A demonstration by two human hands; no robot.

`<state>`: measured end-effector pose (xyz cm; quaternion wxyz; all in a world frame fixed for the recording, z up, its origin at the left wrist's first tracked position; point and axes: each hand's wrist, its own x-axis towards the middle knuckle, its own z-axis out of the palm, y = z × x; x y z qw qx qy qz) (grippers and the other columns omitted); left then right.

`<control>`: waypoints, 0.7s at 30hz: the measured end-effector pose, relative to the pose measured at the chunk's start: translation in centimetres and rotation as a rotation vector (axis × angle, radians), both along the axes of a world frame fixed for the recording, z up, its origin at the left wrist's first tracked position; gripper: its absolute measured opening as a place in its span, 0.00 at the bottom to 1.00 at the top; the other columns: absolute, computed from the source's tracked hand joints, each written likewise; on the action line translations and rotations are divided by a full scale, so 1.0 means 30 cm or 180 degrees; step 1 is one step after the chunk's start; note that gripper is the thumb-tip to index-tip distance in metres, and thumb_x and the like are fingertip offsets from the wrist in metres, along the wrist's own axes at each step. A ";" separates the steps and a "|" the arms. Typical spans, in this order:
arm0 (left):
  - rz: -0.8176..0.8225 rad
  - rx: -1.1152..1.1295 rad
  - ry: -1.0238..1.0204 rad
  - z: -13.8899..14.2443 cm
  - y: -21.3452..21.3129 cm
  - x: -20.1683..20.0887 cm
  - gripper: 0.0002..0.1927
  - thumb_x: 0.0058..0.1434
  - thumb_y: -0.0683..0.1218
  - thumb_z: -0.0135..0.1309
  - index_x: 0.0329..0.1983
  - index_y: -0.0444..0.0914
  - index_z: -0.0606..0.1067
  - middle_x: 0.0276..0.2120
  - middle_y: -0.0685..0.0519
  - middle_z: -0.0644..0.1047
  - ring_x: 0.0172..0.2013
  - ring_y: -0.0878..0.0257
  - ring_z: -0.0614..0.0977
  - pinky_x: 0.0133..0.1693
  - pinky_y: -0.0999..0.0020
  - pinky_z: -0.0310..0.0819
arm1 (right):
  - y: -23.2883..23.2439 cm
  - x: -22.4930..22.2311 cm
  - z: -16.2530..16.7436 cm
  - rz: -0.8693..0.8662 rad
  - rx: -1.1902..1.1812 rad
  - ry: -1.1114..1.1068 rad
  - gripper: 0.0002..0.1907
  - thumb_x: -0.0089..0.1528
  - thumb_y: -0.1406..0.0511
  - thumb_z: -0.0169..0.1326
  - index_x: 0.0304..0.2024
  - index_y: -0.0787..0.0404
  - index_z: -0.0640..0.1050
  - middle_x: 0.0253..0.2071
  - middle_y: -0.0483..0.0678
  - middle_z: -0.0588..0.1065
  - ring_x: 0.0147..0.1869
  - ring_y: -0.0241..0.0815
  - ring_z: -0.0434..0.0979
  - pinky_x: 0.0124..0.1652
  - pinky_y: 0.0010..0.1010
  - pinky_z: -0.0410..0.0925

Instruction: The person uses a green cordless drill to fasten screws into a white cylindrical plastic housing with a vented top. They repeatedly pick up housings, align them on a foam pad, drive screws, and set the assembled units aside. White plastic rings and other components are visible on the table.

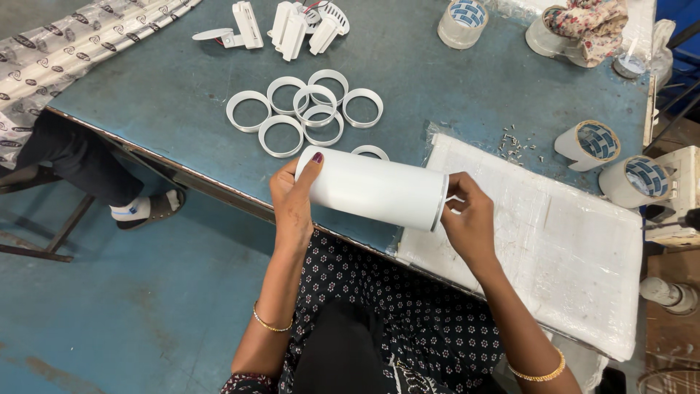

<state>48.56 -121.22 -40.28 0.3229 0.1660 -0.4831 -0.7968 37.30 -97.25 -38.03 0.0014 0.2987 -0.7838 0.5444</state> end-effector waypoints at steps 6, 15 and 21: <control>-0.0057 0.0063 -0.0012 0.001 -0.012 0.005 0.15 0.66 0.46 0.57 0.43 0.26 0.80 0.33 0.50 0.82 0.31 0.70 0.79 0.36 0.76 0.72 | -0.001 -0.007 0.066 -0.0012 0.0089 0.3018 0.16 0.54 0.82 0.60 0.44 0.68 0.78 0.43 0.54 0.76 0.45 0.50 0.80 0.43 0.34 0.75; 0.0249 -0.0001 -0.0034 -0.002 -0.077 0.042 0.14 0.66 0.45 0.57 0.43 0.27 0.81 0.33 0.51 0.82 0.31 0.69 0.80 0.37 0.76 0.72 | -0.070 -0.005 0.036 0.0196 0.0027 -0.0226 0.18 0.58 0.75 0.59 0.50 0.68 0.71 0.38 0.50 0.75 0.40 0.39 0.78 0.38 0.29 0.74; 0.0167 0.0017 -0.0034 -0.033 -0.070 0.026 0.14 0.66 0.45 0.57 0.43 0.27 0.81 0.33 0.51 0.82 0.32 0.70 0.79 0.38 0.76 0.71 | -0.045 0.002 -0.021 -0.0072 0.0203 0.0626 0.10 0.59 0.75 0.61 0.41 0.67 0.75 0.39 0.51 0.77 0.41 0.38 0.79 0.40 0.28 0.74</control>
